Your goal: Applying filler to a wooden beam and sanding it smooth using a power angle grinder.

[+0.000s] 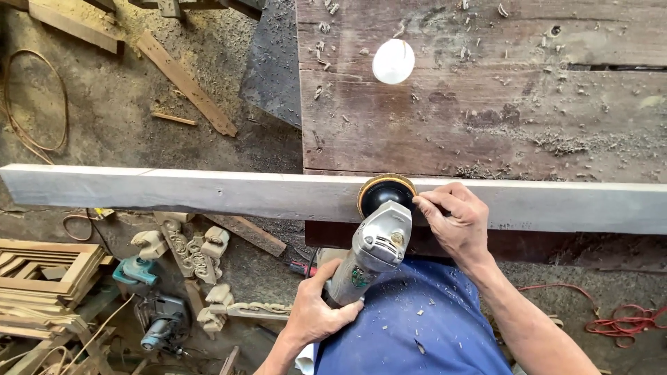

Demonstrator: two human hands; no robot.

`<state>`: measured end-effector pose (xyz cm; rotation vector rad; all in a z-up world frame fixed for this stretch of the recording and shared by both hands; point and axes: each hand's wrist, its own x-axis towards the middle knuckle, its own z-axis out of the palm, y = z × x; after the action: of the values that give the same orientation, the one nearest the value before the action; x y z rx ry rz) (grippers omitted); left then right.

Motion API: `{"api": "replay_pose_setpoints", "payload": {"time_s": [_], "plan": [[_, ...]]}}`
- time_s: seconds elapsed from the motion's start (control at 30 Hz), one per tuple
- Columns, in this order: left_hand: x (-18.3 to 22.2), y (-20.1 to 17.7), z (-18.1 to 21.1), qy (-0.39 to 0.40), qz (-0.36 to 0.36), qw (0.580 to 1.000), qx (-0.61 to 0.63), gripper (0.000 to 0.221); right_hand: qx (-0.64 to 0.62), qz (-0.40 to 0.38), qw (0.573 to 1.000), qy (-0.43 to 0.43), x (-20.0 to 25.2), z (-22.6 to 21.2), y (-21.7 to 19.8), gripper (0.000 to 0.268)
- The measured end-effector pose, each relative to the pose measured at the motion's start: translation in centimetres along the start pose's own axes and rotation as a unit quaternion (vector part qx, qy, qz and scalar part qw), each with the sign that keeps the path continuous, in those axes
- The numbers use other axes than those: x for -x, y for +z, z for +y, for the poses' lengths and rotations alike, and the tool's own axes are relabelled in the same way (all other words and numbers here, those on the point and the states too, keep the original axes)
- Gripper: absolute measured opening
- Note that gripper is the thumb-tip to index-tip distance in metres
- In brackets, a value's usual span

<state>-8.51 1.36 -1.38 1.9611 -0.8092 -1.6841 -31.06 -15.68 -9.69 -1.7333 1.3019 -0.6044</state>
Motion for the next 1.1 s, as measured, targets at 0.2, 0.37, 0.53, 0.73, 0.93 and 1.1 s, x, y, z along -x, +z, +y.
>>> {"api": "replay_pose_setpoints", "payload": {"time_s": [0.2, 0.37, 0.53, 0.73, 0.93, 1.1], "plan": [[-0.2, -0.2, -0.1, -0.010, -0.011, 1.000, 0.000, 0.064, 0.016, 0.002, 1.000, -0.006, -0.2, -0.1, 0.0, 0.008], [-0.2, 0.0, -0.3, -0.040, -0.017, 0.999, -0.004, 0.065, 0.022, -0.002, 1.000, -0.007, -0.2, 0.0, -0.1, 0.007], [0.0, 0.2, -0.7, -0.047, -0.011, 0.999, -0.009, 0.064, 0.012, 0.007, 1.000, -0.008, -0.2, -0.1, 0.1, 0.006], [-0.1, 0.3, -0.8, -0.034, 0.002, 0.999, -0.026, 0.065, 0.018, 0.011, 1.000, -0.010, -0.2, -0.2, 0.2, 0.005], [-0.2, 0.0, -0.7, -0.031, -0.003, 0.999, -0.030, 0.064, 0.036, 0.009, 0.999, 0.002, -0.1, 0.1, 0.3, 0.005], [-0.3, 0.0, -0.4, -0.017, -0.004, 0.999, -0.027, 0.060, 0.033, 0.012, 0.999, -0.010, -0.1, 0.2, 0.4, 0.006]]}}
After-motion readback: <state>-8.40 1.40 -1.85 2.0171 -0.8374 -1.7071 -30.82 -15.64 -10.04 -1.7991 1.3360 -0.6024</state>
